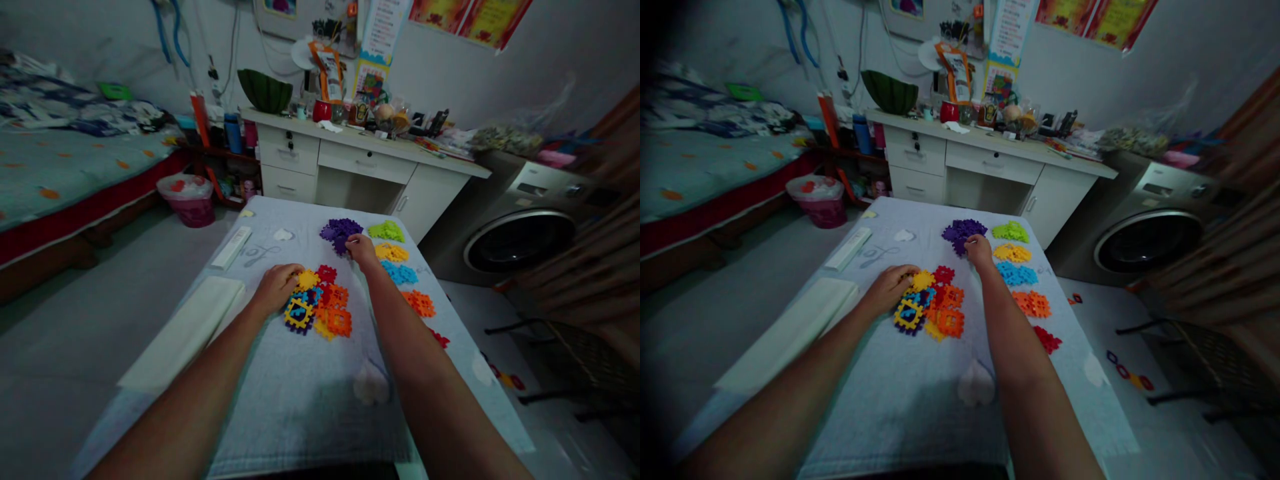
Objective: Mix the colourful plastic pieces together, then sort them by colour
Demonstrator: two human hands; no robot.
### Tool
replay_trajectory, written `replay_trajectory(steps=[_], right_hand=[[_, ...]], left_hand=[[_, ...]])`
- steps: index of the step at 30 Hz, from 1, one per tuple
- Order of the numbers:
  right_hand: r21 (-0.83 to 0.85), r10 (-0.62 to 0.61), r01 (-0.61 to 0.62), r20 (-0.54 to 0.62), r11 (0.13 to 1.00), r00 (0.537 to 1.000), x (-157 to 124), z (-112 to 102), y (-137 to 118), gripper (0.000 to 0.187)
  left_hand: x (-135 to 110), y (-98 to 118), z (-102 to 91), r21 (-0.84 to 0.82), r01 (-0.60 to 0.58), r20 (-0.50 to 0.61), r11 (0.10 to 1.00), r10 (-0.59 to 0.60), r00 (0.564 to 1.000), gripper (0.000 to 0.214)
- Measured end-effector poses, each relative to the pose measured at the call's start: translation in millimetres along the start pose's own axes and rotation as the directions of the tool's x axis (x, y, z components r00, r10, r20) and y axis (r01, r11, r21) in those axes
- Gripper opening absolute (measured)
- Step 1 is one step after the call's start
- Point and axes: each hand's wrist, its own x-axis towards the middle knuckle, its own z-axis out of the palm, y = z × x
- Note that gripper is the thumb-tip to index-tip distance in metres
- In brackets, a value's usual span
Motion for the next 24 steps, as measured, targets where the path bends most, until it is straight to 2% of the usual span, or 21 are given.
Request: replay_trajectory(steps=[2,4,8,9,11,13,15,18,20,24], right_hand=[[0.045,0.033,-0.032,-0.022,0.998,0.999,6.7,9.1,1.2,0.022],[0.038,0.013,-0.010,-0.058,0.999,0.998,9.0,13.1,3.3,0.032],[-0.200,-0.236,0.204,-0.154,0.958,0.959,-2.1,7.9,8.2,0.039],[-0.266,-0.291,0.252,-0.119,0.930,0.949,-7.9,5.4,8.5,0.037],[-0.360,-0.336,0.332,0.052,0.872,0.940,-21.7,1.2,7.3,0.032],[-0.416,-0.324,0.414,0.271,0.810,0.907,-36.1,-0.5,3.4,0.029],[-0.482,-0.282,0.460,0.398,0.745,0.873,-48.5,0.3,-2.3,0.030],[-0.595,-0.213,0.478,0.461,0.646,0.861,-60.3,3.9,-11.7,0.027],[-0.611,-0.171,0.489,0.503,0.623,0.847,-63.6,5.7,-16.1,0.023],[-0.522,-0.118,0.444,0.542,0.729,0.832,-64.1,6.5,-16.8,0.021]], left_hand=[[0.3,-2.7,1.7,-0.031,-0.010,-0.008,0.999,0.010,1.000,0.041],[0.4,-5.5,3.9,-0.054,-0.016,-0.016,0.998,0.015,1.000,0.044],[0.7,-9.9,7.8,-0.069,-0.020,-0.023,0.997,0.019,1.000,0.046],[0.7,-10.4,8.4,-0.069,-0.018,-0.026,0.997,0.017,1.000,0.045],[0.7,-10.3,8.9,-0.058,-0.006,-0.038,0.998,0.003,0.999,0.044],[0.4,-9.1,8.6,-0.040,0.009,-0.050,0.999,-0.011,0.999,0.043],[-0.1,-7.1,7.4,-0.026,0.015,-0.053,1.000,-0.016,0.998,0.042],[-1.1,-4.0,5.1,-0.014,0.014,-0.046,1.000,-0.014,0.999,0.041],[-1.5,-2.8,4.0,-0.005,0.016,-0.047,1.000,-0.017,0.999,0.040],[-0.9,-2.3,3.5,0.005,0.020,-0.048,1.000,-0.020,0.999,0.040]])
